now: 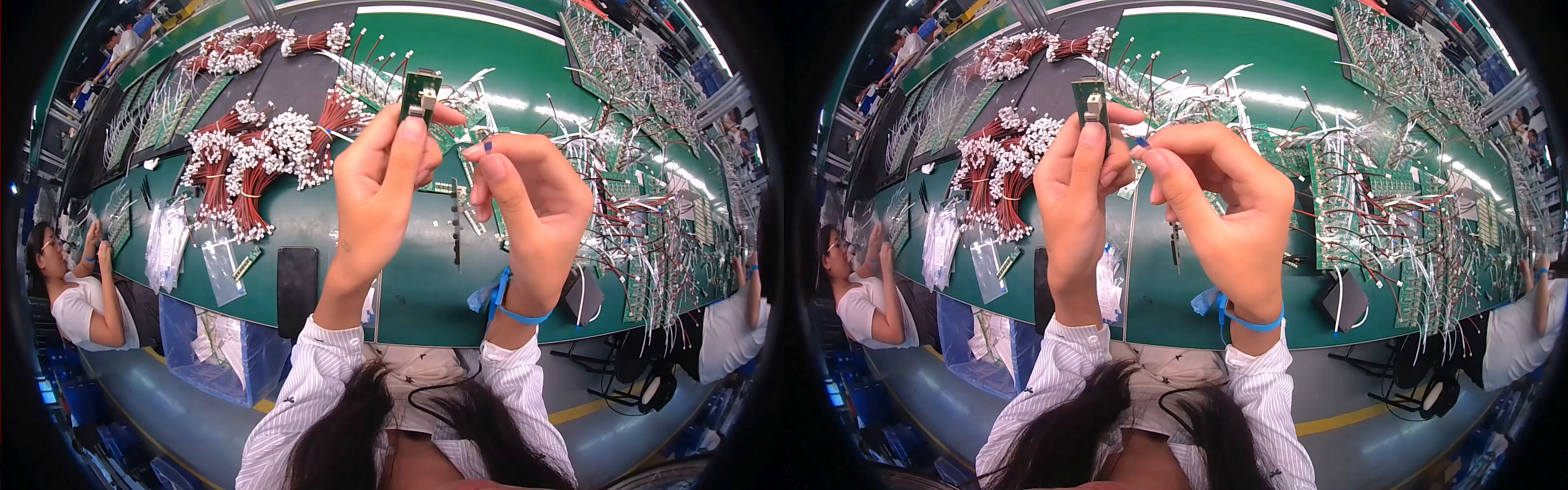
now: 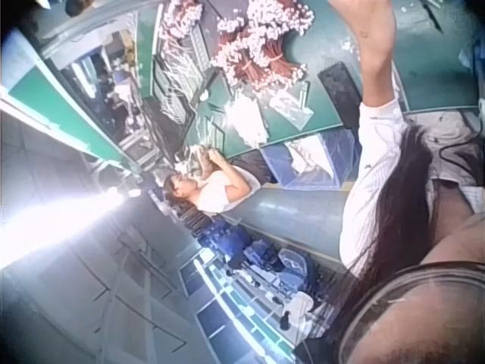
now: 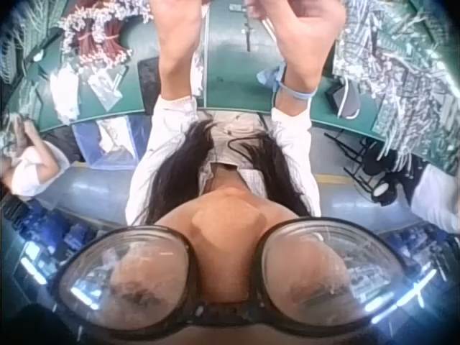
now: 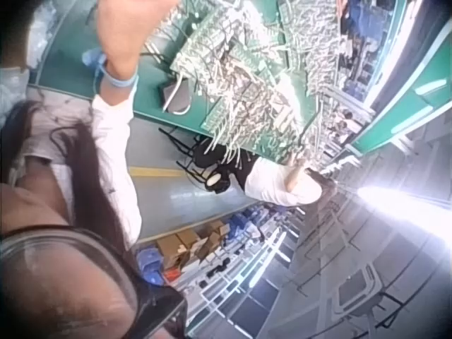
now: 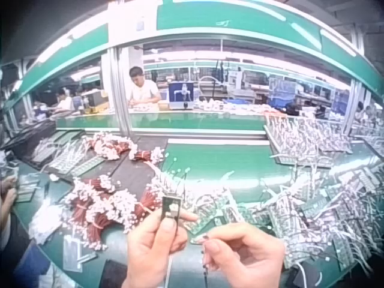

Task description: The person assembles electronic components by hand, connecting wires with connector housings to printed circuit boards.

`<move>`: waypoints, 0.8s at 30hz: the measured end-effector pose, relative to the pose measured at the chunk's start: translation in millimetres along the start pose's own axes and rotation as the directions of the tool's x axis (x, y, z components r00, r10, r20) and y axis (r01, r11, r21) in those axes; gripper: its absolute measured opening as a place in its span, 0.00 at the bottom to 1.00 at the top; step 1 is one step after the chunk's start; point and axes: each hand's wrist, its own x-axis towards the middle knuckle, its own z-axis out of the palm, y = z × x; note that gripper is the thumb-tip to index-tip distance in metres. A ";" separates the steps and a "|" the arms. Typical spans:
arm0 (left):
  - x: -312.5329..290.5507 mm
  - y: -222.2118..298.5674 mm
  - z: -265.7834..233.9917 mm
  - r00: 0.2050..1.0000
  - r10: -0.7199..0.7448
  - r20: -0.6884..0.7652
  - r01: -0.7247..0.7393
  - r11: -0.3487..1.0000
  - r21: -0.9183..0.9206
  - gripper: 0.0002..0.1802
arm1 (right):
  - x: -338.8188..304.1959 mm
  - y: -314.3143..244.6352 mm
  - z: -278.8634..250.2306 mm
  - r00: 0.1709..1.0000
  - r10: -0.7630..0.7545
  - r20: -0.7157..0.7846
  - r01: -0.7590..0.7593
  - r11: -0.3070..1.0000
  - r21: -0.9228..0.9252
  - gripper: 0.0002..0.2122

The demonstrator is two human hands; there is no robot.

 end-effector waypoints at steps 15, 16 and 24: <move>-1.3 7.4 3.2 0.997 -0.078 0.001 0.078 0.997 -0.007 0.15 | 1.9 1.3 1.5 1.000 0.008 0.002 -0.008 0.999 -0.043 0.03; -1.6 6.5 1.8 0.997 -0.078 -0.001 0.078 0.997 -0.005 0.15 | 2.1 1.2 1.9 1.000 0.009 0.004 -0.009 0.999 -0.041 0.03; -0.3 -1.5 2.0 0.997 0.057 -0.054 -0.054 0.997 0.053 0.14 | 3.1 8.5 5.9 0.988 -0.028 -0.151 0.012 0.994 -0.108 0.03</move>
